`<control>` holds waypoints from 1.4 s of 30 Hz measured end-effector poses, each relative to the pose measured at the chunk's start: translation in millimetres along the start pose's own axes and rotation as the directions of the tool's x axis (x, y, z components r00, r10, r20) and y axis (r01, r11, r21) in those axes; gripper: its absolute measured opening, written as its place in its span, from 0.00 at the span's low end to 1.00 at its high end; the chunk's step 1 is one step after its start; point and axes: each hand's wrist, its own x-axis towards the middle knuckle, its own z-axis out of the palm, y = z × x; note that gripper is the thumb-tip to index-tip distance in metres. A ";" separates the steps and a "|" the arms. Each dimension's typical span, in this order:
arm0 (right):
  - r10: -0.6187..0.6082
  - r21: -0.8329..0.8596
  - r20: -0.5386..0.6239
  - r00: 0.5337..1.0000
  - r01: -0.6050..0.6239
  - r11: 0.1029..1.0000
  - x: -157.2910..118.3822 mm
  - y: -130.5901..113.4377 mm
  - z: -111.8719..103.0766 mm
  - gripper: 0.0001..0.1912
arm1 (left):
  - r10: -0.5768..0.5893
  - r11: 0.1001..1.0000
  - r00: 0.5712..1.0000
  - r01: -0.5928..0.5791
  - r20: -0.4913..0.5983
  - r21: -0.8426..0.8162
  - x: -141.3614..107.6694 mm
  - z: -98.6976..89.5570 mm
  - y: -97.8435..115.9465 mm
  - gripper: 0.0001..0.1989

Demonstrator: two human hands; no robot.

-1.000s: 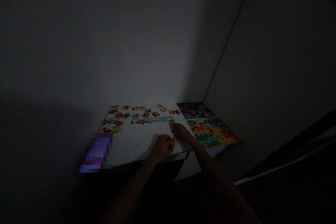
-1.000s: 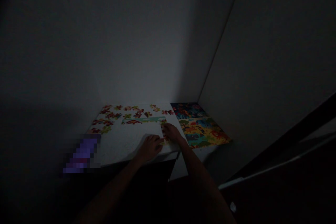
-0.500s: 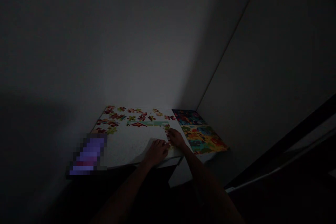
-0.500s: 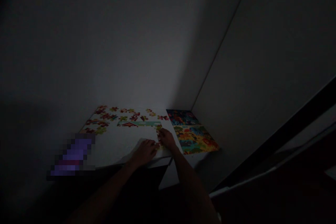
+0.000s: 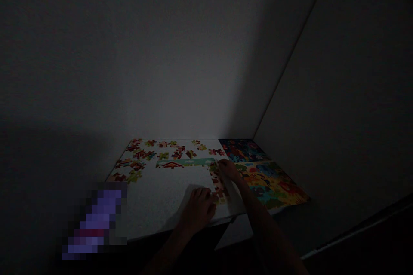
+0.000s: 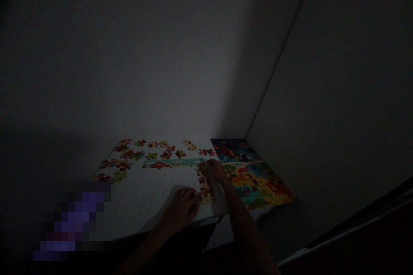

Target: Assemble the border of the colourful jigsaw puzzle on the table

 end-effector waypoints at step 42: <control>0.113 0.139 -0.220 0.969 -0.083 0.987 103.5 52.0 11.1 0.23 | -0.250 0.923 0.939 0.305 -0.238 0.234 104.6 -26.6 -159.8 0.19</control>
